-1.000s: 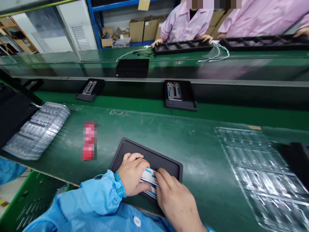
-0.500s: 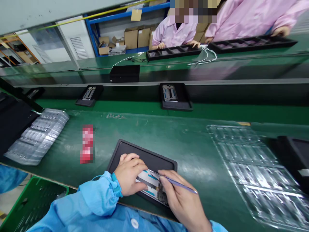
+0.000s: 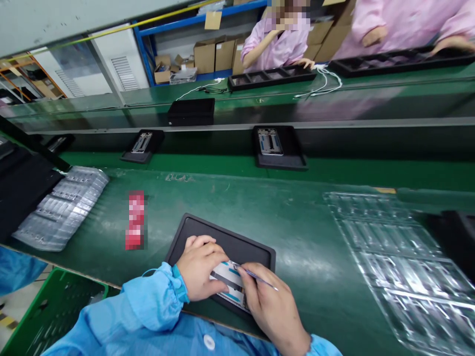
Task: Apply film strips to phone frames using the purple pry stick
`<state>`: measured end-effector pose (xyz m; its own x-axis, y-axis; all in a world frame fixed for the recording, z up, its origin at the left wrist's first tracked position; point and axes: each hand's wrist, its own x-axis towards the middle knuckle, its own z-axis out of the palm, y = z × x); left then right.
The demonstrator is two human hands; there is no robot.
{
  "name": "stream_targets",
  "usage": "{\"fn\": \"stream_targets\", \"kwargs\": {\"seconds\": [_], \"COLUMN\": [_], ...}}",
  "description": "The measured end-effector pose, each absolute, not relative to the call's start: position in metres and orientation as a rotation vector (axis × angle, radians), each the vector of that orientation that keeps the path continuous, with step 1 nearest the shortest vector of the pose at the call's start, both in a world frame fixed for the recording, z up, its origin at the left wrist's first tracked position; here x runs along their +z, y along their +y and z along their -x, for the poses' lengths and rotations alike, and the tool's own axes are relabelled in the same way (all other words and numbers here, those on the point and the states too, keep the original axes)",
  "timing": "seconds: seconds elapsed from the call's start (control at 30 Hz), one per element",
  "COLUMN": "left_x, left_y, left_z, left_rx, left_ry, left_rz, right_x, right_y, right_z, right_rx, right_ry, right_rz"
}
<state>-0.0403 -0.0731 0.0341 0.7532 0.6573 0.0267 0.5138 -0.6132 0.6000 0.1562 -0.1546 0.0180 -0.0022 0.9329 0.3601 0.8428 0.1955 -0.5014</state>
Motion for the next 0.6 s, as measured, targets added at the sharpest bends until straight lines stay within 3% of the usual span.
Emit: {"fn": "stream_targets", "kwargs": {"seconds": [0.6], "left_x": [0.0373], "left_y": [-0.0724], "left_z": [0.0404], "left_rx": [0.288], "left_ry": [0.886], "left_rz": [-2.371], "right_x": [0.0262], "right_y": [-0.1531], "right_z": [-0.1507], "right_rx": [0.195], "right_ry": [-1.817], "right_rz": [1.614]}}
